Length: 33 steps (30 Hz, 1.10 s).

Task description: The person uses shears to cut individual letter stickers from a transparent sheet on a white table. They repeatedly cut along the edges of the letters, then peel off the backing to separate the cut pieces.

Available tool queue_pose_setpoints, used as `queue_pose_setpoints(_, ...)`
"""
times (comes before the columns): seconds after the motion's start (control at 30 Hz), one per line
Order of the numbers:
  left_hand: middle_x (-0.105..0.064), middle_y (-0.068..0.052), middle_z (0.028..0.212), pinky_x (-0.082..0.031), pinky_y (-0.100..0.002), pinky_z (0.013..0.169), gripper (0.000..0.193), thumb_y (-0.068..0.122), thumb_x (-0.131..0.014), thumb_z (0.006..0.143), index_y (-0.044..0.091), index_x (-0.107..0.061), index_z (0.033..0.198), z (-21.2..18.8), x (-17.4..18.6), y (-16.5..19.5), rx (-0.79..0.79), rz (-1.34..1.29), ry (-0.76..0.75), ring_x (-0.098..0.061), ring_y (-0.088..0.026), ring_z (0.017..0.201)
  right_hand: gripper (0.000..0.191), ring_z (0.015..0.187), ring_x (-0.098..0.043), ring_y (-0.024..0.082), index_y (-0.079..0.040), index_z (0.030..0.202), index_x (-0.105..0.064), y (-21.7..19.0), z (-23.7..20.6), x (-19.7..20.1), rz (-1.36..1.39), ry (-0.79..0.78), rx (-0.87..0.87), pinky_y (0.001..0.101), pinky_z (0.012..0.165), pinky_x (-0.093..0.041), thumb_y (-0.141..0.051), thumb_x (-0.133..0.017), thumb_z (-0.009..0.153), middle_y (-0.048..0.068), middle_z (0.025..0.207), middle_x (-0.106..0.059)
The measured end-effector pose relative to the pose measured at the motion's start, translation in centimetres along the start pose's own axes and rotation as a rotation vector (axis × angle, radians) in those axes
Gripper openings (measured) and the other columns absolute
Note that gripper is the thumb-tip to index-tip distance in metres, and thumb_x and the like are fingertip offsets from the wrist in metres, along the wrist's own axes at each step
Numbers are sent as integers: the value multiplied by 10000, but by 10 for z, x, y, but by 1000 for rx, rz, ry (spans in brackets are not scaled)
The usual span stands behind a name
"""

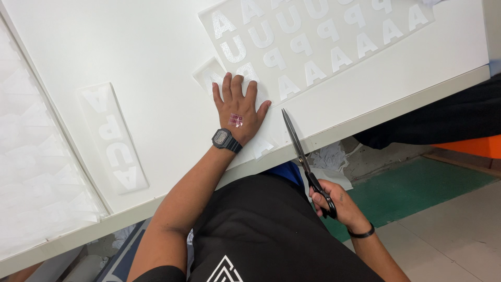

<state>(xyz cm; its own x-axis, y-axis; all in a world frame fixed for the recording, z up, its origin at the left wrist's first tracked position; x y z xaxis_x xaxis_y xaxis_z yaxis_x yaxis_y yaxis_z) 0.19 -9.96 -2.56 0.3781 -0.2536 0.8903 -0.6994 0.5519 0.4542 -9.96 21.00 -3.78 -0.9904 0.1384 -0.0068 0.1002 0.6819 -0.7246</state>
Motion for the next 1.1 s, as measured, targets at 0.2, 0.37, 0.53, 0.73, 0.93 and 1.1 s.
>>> queue_pose_setpoints(0.2, -318, -255, 1569, -83, -681, 1177, 504, 461, -650, 937, 122, -599, 1306, 0, -3, 0, -12, -7, 22, -172, -456, 1493, 464, 488, -600, 96, -67, 808, -628, -16, 15, 5, -77, 44, 5, 239, 465, -505, -525, -668, 872, -6, 595, -586)
queue_pose_setpoints(0.37, -245, -236, 1625, -59, -672, 1200, 541, 462, -601, 965, 116, -569, 1379, 1, -13, -3, 6, 23, -28, -129, -437, 1523, 464, 490, -606, 95, -68, 798, -633, -26, 20, 8, -94, 35, 2, 237, 468, -500, -524, -676, 869, -3, 588, -592)
queue_pose_setpoints(0.53, -247, -214, 1624, -56, -662, 1198, 680, 485, -580, 957, 65, -479, 1482, 2, -14, -2, 10, 24, -25, -134, -413, 1520, 465, 479, -609, 98, -67, 791, -636, -26, 23, 15, -138, 49, -31, 239, 459, -496, -525, -678, 860, -1, 581, -592)
queue_pose_setpoints(0.73, -221, -201, 1649, -50, -644, 1216, 777, 496, -578, 969, 8, -379, 1541, 3, -15, -1, 7, 39, -35, -109, -383, 1542, 455, 477, -603, 100, -64, 797, -629, -24, 23, 18, -131, 34, -42, 243, 454, -490, -511, -696, 857, -1, 575, -589)
queue_pose_setpoints(0.93, -134, -205, 1665, -36, -646, 1209, 868, 535, -557, 950, -24, -295, 1561, 1, -21, 4, 39, 46, -126, -59, -376, 1542, 441, 458, -606, 101, -65, 800, -643, -23, 23, 20, -152, 32, -49, 242, 439, -490, -500, -700, 851, -1, 558, -595)
queue_pose_setpoints(1.1, -107, -202, 1672, -30, -646, 1209, 842, 520, -528, 968, -19, -287, 1570, 0, -20, 5, 32, 62, -134, -36, -377, 1546, 435, 447, -617, 95, -76, 796, -648, -22, 23, 15, -149, 54, -53, 239, 432, -505, -505, -680, 858, -6, 548, -599)
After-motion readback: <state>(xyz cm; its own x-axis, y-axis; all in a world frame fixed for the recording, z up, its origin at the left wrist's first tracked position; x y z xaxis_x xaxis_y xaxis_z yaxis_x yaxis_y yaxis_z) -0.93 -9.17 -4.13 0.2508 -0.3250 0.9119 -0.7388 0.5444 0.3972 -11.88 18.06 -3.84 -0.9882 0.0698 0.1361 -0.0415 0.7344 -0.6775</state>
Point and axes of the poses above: each hand's wrist, its own z-axis towards the middle knuckle, its own x-axis out of the back of the hand, y = z × x, the point moved 9 cm from there along z, towards the middle knuckle
